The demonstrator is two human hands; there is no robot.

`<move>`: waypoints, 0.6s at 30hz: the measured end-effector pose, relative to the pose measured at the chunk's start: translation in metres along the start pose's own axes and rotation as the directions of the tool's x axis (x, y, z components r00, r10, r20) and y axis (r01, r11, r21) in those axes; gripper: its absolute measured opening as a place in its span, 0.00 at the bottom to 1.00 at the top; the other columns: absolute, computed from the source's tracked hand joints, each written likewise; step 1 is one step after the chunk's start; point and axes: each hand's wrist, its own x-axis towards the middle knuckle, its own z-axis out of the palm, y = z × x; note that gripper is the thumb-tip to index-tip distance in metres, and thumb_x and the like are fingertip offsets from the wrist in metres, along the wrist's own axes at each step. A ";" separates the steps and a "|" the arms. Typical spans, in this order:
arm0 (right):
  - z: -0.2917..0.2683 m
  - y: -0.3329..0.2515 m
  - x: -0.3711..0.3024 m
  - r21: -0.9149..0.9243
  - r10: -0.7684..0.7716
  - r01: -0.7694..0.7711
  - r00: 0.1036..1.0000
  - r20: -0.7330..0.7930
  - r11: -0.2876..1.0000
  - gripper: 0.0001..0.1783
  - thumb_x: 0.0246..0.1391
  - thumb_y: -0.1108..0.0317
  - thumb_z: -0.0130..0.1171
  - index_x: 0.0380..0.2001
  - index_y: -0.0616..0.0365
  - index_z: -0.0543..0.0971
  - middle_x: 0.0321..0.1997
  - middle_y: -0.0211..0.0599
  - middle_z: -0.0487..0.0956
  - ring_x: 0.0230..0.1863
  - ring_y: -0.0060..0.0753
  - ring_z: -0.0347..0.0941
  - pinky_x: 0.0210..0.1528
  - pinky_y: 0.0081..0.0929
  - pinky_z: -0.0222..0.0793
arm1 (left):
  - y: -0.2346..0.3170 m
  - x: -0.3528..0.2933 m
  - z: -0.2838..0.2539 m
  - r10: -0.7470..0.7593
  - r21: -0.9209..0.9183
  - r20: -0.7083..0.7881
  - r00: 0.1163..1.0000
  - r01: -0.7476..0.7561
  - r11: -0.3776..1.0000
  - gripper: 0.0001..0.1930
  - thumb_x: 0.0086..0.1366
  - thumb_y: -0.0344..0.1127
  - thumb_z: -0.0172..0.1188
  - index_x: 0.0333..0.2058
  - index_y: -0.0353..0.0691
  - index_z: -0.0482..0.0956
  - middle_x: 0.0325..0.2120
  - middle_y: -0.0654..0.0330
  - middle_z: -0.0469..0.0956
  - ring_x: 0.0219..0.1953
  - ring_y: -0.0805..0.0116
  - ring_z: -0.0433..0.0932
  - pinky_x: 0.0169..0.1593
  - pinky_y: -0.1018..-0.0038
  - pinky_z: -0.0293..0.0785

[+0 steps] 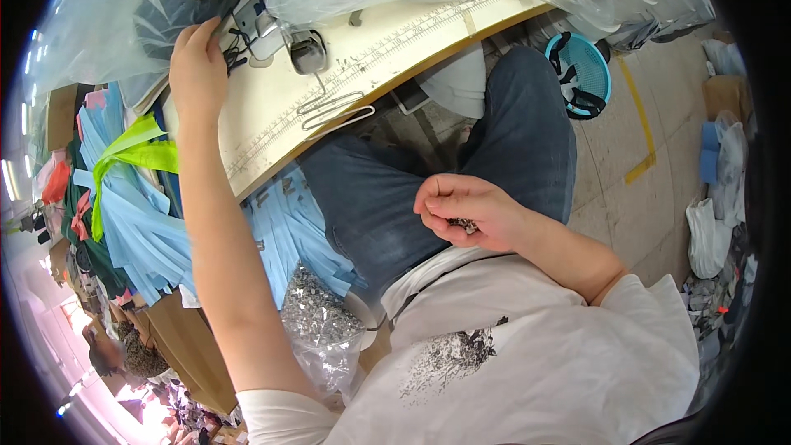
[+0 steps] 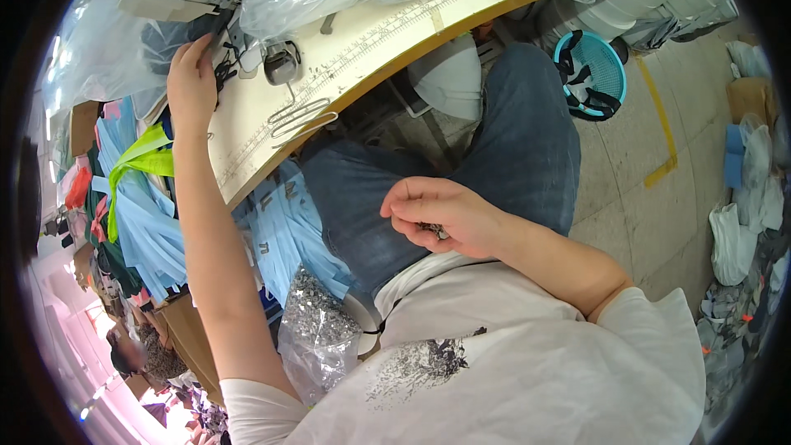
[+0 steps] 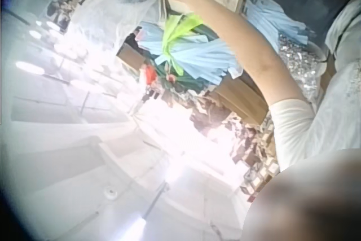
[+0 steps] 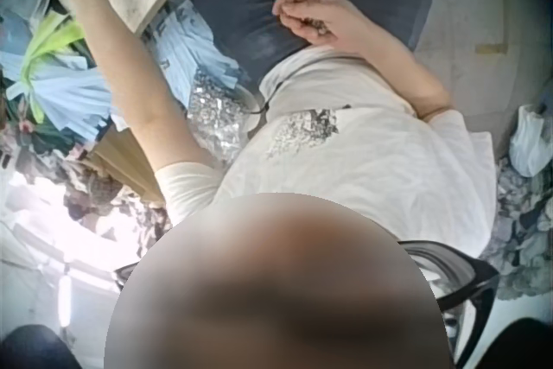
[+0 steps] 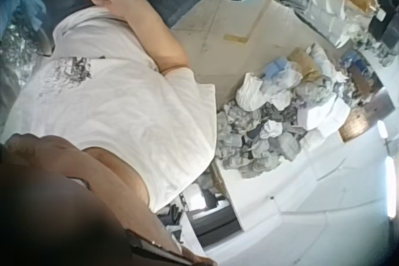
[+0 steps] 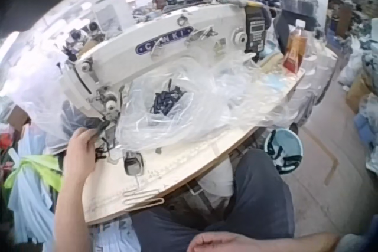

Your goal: Assembling small metal hardware onto thin black straps.

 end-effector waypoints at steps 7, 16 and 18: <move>-0.002 0.001 -0.002 -0.029 0.034 -0.034 0.999 -0.010 0.999 0.08 0.64 0.67 0.50 0.41 0.59 0.74 0.26 0.26 0.68 0.22 0.13 0.58 0.16 0.13 0.45 | -0.001 0.020 0.006 0.085 0.069 0.239 0.967 -0.105 0.992 0.11 0.64 0.33 0.54 0.43 0.44 0.81 0.40 0.58 0.80 0.41 0.51 0.78 0.44 0.63 0.73; -0.001 -0.001 -0.001 -0.035 -0.015 0.013 0.998 -0.053 0.999 0.08 0.64 0.66 0.51 0.42 0.58 0.75 0.27 0.27 0.71 0.20 0.12 0.58 0.16 0.13 0.46 | 0.013 0.008 -0.005 -0.288 -0.092 0.246 0.925 0.319 0.943 0.09 0.65 0.33 0.57 0.41 0.38 0.80 0.32 0.56 0.79 0.30 0.70 0.77 0.37 0.75 0.71; 0.001 -0.001 -0.001 -0.049 -0.023 0.020 0.997 -0.074 0.999 0.09 0.65 0.65 0.51 0.42 0.58 0.75 0.27 0.28 0.72 0.20 0.12 0.58 0.16 0.12 0.46 | 0.014 0.001 -0.011 -0.281 -0.261 0.114 0.953 0.301 0.917 0.09 0.66 0.32 0.56 0.42 0.36 0.80 0.30 0.59 0.78 0.29 0.74 0.74 0.35 0.77 0.69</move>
